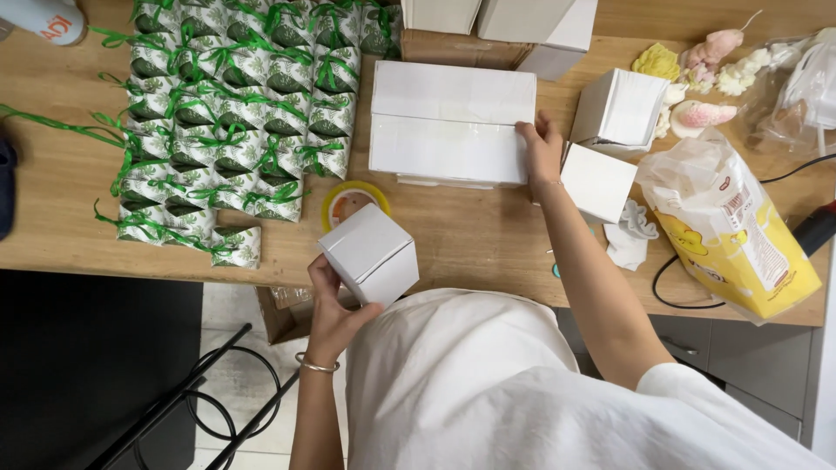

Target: Packaging small items wrapped in green paper into small cardboard boxes using bubble wrap.

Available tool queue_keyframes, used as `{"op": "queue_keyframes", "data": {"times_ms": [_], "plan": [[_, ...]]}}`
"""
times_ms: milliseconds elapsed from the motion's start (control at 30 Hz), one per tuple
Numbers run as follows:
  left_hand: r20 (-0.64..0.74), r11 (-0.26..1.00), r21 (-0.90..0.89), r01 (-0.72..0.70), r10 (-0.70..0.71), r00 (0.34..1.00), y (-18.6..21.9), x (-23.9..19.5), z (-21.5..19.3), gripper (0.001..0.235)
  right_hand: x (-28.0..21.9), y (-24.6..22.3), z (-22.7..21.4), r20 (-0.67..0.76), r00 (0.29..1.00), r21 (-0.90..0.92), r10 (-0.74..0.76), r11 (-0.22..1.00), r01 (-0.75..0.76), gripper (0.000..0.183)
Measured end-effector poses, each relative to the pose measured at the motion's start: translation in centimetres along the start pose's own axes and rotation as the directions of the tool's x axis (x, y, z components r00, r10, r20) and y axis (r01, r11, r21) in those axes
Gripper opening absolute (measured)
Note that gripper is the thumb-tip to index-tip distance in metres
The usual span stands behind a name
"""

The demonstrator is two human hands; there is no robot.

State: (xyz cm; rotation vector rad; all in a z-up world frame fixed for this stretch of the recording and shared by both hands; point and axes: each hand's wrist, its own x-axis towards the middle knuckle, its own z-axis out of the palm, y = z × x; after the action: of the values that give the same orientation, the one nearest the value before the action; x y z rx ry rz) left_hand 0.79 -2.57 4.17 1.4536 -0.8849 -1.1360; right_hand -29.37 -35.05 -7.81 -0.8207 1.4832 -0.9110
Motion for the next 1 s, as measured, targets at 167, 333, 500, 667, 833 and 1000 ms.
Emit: {"op": "queue_keyframes", "data": {"times_ms": [167, 333, 500, 667, 833, 1000], "plan": [[0.003, 0.984, 0.174, -0.039, 0.039, 0.999, 0.2, 0.3, 0.4, 0.106, -6.4, -2.3, 2.7, 0.25, 0.694, -0.682, -0.675, 0.386, 0.621, 0.064], [0.063, 0.957, 0.281, -0.078, 0.063, 0.996, 1.0, 1.0, 1.4, 0.11, -10.3, 0.2, 9.1, 0.728, 0.51, -0.626, -0.458, -0.143, 0.767, 0.096], [0.102, 0.904, 0.421, -0.071, 0.031, 0.994, 1.4, 0.5, 2.0, 0.118, -8.4, 0.4, 10.9, 0.721, 0.64, -0.693, -0.266, -0.272, 0.668, 0.093], [0.117, 0.896, 0.429, -0.117, 0.074, 0.99, 1.3, 0.7, 2.2, 0.113, -15.5, -4.9, 9.5, 0.667, 0.723, -0.745, -0.183, -0.124, 0.656, 0.065], [0.248, 0.929, 0.339, -0.151, 0.067, 0.967, 0.3, 3.0, 2.3, 0.112, -23.9, -11.5, 4.5, 0.927, 0.267, -0.118, -0.264, 0.469, 0.875, 0.07], [0.509, 0.985, 0.093, -0.143, 0.077, 0.858, 2.8, 5.4, 3.1, 0.108, -25.4, -13.0, 1.0, 0.9, 0.421, -0.314, -0.11, 0.504, 0.804, 0.074]]}}
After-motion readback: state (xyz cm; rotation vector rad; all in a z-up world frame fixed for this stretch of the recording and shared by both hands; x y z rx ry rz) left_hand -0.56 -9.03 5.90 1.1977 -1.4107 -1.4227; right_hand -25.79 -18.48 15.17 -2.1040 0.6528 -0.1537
